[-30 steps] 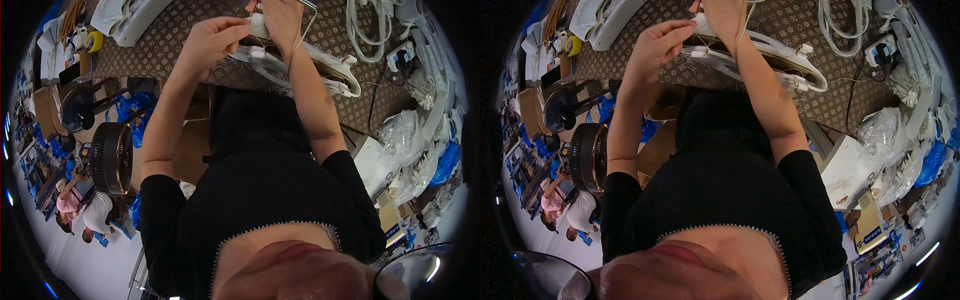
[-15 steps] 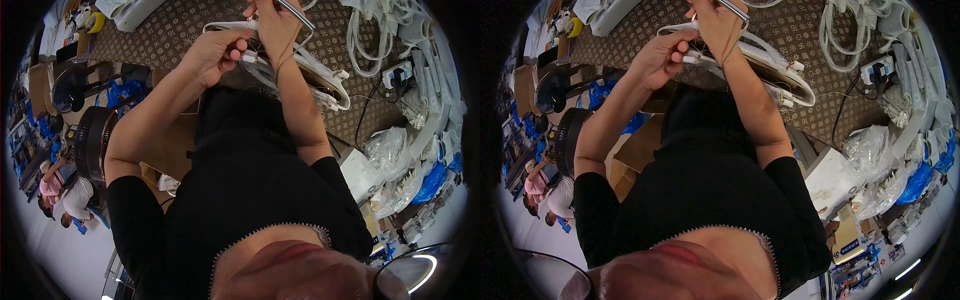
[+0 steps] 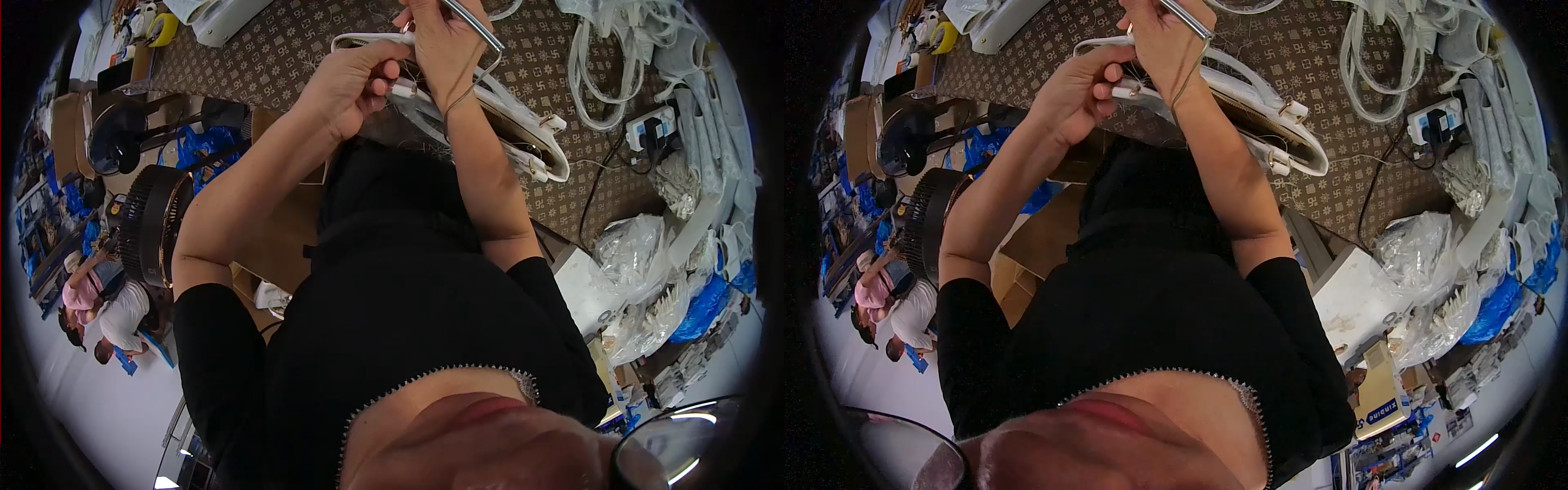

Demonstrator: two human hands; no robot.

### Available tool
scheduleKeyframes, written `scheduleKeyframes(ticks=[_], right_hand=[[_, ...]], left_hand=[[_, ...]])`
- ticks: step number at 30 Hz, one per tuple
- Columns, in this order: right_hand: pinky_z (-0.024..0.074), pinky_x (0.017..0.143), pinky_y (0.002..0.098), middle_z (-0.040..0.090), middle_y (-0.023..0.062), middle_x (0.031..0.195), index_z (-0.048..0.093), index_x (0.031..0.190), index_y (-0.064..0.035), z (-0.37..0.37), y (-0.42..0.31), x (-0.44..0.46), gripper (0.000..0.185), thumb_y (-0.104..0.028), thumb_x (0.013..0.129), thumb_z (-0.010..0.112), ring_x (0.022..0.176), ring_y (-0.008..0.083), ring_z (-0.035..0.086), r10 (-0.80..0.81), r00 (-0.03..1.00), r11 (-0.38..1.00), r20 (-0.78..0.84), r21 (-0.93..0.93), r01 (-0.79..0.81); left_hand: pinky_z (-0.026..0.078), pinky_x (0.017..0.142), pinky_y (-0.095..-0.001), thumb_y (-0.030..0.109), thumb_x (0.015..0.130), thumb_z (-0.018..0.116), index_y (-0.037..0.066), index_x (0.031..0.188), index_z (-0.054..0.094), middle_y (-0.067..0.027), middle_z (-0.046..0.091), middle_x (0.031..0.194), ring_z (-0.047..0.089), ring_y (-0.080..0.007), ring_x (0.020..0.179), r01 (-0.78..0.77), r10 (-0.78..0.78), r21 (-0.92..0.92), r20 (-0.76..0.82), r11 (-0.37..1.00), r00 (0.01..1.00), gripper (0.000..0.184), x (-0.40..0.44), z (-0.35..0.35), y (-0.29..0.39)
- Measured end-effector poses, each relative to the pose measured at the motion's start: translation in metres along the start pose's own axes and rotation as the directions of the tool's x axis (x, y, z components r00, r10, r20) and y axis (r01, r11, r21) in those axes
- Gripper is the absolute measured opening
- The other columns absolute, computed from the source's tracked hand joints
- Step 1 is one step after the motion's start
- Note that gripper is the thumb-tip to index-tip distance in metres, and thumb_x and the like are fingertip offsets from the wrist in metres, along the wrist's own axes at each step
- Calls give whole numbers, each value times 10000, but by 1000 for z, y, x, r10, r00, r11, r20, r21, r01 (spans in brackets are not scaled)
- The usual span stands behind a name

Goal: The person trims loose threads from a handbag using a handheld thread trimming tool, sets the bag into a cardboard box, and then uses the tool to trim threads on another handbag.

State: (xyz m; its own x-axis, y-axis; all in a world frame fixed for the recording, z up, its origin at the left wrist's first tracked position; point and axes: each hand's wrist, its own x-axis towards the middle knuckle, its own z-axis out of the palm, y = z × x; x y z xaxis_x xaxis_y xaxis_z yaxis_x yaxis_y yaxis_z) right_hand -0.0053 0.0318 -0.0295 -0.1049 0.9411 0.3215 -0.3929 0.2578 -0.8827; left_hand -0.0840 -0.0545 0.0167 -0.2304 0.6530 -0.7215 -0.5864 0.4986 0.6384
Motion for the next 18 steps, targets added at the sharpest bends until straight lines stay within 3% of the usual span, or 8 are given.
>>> scheduleKeyframes(ticks=[5,7,11,13,18], right_hand=[[519,785,405,626,143,858,522,1084,41,-3,2,0,232,-126,925,498,744,213,616,9,1000,1000,10,-9,-9],[520,784,405,626,143,857,522,1084,41,-5,-1,-1,232,-126,925,498,743,213,616,12,1000,1000,12,-14,-12],[521,781,403,626,144,856,522,1083,42,-6,1,1,232,-126,925,498,742,213,616,13,1000,999,8,-31,-13],[521,779,403,626,144,856,521,1083,42,-4,2,1,232,-126,925,498,741,213,616,13,1000,999,7,-38,-12],[523,775,401,626,144,855,521,1083,42,-3,0,0,232,-127,925,498,739,214,616,12,1000,998,7,-54,-11]], left_hand=[[271,363,-154,149,829,609,131,739,576,102,491,550,377,19,403,6,-6,-12,-13,1000,1000,98,3,5,5],[283,379,-162,109,795,621,131,633,538,65,508,547,409,-2,421,4,0,-77,50,997,999,183,7,3,6],[259,362,-157,98,790,616,133,625,517,62,501,542,379,1,406,5,1,-91,66,996,998,195,11,1,7],[239,353,-155,102,791,612,141,631,513,70,471,525,349,4,394,52,-37,-82,179,995,983,192,13,-5,9],[224,353,-156,131,796,598,154,630,506,80,423,499,323,4,384,76,-75,7,252,997,965,192,13,-12,14]])
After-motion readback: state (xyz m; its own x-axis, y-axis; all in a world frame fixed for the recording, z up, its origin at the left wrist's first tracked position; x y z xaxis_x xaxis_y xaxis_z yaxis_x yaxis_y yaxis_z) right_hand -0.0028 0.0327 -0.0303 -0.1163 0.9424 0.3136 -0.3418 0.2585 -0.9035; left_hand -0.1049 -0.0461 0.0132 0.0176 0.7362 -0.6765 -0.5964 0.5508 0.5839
